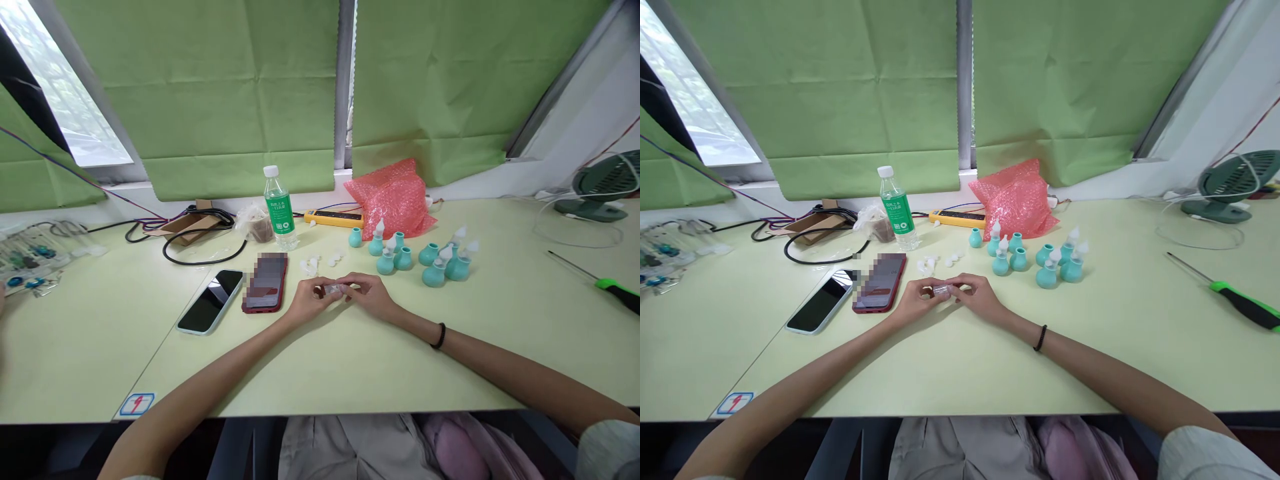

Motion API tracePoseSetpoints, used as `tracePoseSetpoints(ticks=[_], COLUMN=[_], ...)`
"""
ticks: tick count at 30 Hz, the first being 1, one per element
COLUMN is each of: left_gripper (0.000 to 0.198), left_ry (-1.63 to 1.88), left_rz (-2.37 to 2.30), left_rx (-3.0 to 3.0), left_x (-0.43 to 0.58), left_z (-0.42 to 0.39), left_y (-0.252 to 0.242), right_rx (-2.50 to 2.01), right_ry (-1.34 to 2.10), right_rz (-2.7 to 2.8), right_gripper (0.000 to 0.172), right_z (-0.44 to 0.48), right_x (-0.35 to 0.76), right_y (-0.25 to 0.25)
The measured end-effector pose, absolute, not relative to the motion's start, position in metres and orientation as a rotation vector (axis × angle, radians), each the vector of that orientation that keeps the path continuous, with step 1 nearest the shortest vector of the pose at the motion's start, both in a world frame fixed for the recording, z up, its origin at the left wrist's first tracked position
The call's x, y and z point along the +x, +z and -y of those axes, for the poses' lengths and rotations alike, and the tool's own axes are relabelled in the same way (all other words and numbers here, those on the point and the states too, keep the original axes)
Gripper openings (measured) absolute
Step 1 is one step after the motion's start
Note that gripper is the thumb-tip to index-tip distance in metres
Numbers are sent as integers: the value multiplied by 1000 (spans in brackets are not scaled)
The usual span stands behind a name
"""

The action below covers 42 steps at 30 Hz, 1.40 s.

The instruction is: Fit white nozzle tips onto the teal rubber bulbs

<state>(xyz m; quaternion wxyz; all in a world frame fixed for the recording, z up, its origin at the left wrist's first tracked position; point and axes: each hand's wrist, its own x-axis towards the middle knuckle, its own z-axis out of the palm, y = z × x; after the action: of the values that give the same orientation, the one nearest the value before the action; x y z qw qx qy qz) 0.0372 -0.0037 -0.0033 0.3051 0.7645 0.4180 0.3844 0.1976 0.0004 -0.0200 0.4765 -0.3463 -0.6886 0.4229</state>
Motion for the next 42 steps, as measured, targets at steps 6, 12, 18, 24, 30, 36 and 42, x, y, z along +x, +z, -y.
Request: tracePoseSetpoints(ticks=[6, 12, 18, 24, 30, 36, 42], left_gripper=[30, 30, 44, 36, 44, 40, 49], left_ry=[1050, 1054, 1073, 1097, 1057, 1041, 1043], left_rz=[-1091, -1086, -1038, -1054, -1111, -1115, -1012], left_rx=[2031, 2049, 1940, 1895, 1705, 1660, 1574], left_x=[37, 37, 37, 38, 38, 36, 38], left_z=[3, 5, 4, 5, 1, -2, 0], left_y=[-6, -3, -4, -5, -2, -4, -6], right_rx=[-828, -823, -838, -851, -930, -907, -1471], right_ry=[1077, 1113, 1089, 1070, 774, 30, -252], right_rz=[1626, 1607, 1579, 1574, 1633, 1684, 2165], right_gripper=[25, 26, 27, 27, 23, 15, 26], right_z=[-3, -2, -3, -5, -6, -7, -32], right_x=[198, 197, 197, 198, 204, 251, 312], right_y=[-20, -19, -17, -20, -2, 75, 105])
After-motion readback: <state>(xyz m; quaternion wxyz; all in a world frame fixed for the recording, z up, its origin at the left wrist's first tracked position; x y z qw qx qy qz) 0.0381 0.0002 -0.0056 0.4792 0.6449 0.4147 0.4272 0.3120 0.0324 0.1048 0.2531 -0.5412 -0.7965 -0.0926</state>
